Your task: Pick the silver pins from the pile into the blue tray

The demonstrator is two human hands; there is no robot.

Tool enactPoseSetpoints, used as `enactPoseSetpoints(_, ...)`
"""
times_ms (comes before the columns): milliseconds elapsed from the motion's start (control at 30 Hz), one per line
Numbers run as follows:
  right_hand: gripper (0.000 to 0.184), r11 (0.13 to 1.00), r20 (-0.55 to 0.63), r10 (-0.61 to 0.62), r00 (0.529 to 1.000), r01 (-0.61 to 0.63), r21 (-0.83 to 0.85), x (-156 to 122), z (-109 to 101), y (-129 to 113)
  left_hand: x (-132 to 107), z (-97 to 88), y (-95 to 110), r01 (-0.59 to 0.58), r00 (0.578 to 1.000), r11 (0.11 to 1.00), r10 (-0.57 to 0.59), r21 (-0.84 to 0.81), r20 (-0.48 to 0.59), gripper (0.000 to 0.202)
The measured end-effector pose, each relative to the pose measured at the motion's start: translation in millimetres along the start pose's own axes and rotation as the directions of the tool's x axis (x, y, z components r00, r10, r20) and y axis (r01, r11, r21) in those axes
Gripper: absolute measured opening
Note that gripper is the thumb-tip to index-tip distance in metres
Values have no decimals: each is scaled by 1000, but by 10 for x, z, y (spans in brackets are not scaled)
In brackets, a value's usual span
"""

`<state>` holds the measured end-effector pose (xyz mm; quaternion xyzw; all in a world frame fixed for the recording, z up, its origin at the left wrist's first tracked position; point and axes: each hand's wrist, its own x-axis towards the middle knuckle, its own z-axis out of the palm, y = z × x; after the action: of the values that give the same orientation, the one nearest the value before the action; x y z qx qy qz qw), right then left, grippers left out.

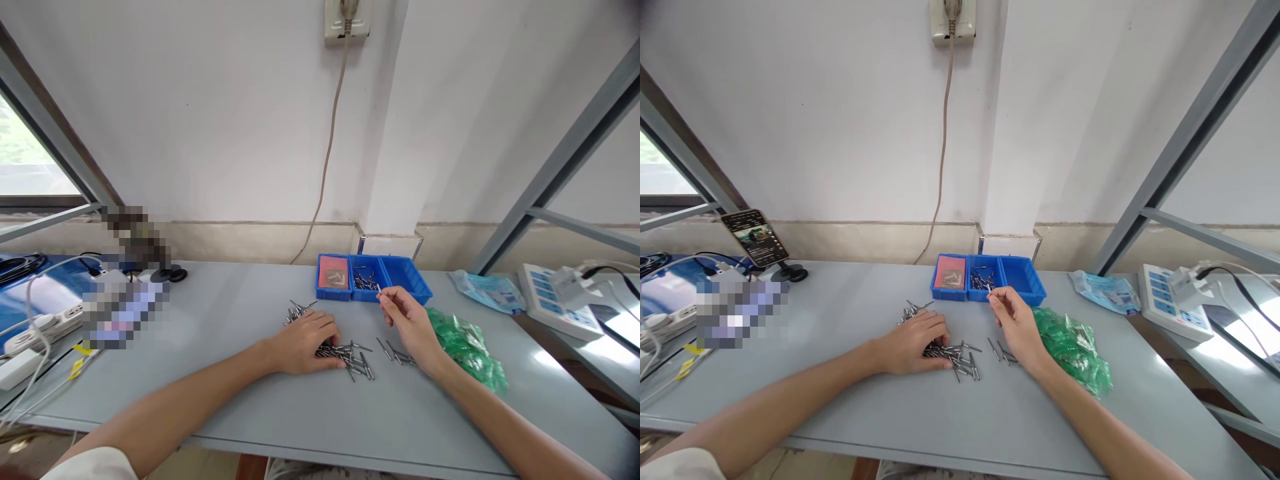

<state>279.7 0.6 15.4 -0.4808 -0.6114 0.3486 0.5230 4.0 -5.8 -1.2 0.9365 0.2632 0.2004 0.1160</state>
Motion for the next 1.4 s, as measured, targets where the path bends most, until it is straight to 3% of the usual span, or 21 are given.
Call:
enactPoseSetpoints(400, 40, 1000, 22, 7, 1000, -8, 23, 14, 3, -18, 8, -17, 4, -6, 1000, 1000, 6, 0, 13, 41)
enactPoseSetpoints(1400, 31, 1000, 16, 17, 1000, -17, 1, 62, -11, 80, 11, -15, -3, 2, 1000, 1000, -1, -11, 21, 41)
